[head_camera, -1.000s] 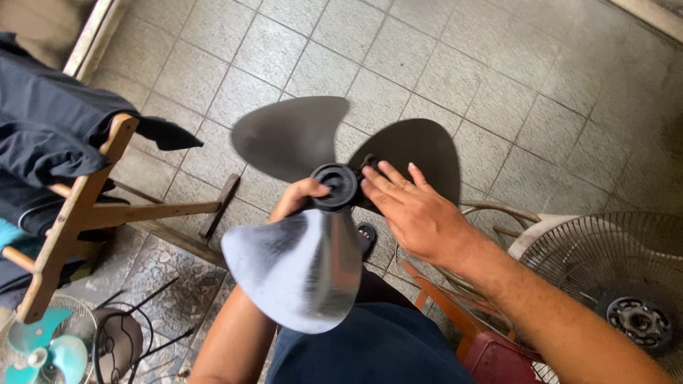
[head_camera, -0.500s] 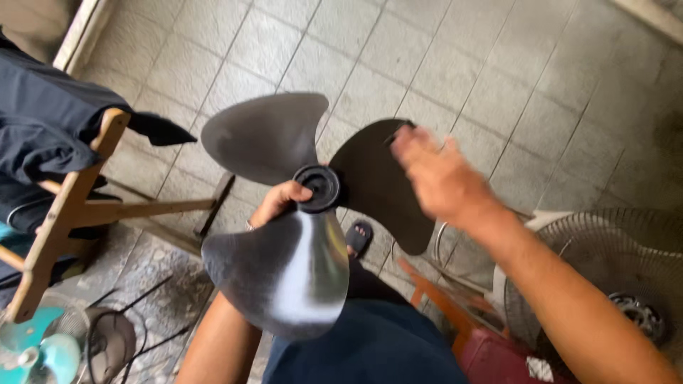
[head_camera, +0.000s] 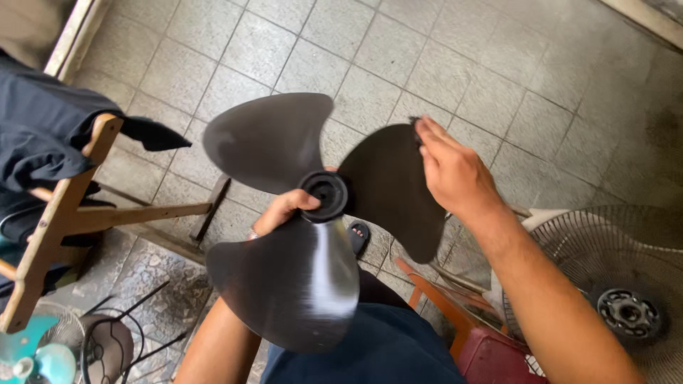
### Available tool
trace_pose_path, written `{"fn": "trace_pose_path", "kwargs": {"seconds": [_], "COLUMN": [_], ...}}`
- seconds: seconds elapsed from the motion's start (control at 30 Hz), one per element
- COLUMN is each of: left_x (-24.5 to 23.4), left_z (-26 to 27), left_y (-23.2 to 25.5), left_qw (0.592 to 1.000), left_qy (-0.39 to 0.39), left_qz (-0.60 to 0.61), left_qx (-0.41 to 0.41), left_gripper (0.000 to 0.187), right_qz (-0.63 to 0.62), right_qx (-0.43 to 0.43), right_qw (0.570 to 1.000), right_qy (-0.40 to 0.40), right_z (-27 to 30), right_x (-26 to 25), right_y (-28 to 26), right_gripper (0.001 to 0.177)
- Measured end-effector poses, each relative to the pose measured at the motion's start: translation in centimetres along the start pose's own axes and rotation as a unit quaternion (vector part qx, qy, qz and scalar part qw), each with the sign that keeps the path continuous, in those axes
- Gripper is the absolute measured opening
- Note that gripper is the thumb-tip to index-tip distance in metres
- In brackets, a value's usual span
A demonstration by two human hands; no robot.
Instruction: The person holds a three-blade fan rotor and wipes each blade with a dark cloth, then switches to a white cloth to continue wiping the blades and central hub. The person rotates the rotor to access different sides and finishes by wiping the hub area.
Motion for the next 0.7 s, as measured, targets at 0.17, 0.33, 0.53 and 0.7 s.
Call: {"fn": "trace_pose_path", "kwargs": {"seconds": [0.17,0.33,0.53,0.7], "left_x": [0.6,0.6,1.7,1.2], "left_z": [0.8,1.4,2.0,-0.6], "left_y": [0.8,1.1,2.8,2.1], "left_qw": [1.000,0.997,0.969,0.985], "left_qy": [0.010,0.066,0.078,0.123], "left_qz": [-0.012,-0.022,-0.145,-0.111], "left_qx": [0.014,0.018,0.185,0.049], "left_gripper": [0.049,0.048,0.043,0.039], "right_qz": [0.028,0.094,0.043,0.146], "right_qx": [-0.024,-0.059,-0.049,-0.043], "right_qw": [0.999,0.994,0.998,0.988], "right_qy": [-0.018,-0.017,-0.023,-0.019], "right_z": [2.9,1.2,2.9,1.7], "right_x": [-0.3,0.3,0.2,-0.2], "right_y": [-1.7,-1.3,-3.1,-1.0], "right_gripper": [0.030,0.034,0.033,0.022]}}
Point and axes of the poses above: each hand's wrist, its own z-axis away from the middle knuckle, its own x-axis out of the palm, y = z × x, the point moved 4 cm from there along -z, towards the middle knuckle, and after that the axes turned 3 degrees about -z, right-handed, at the moved point
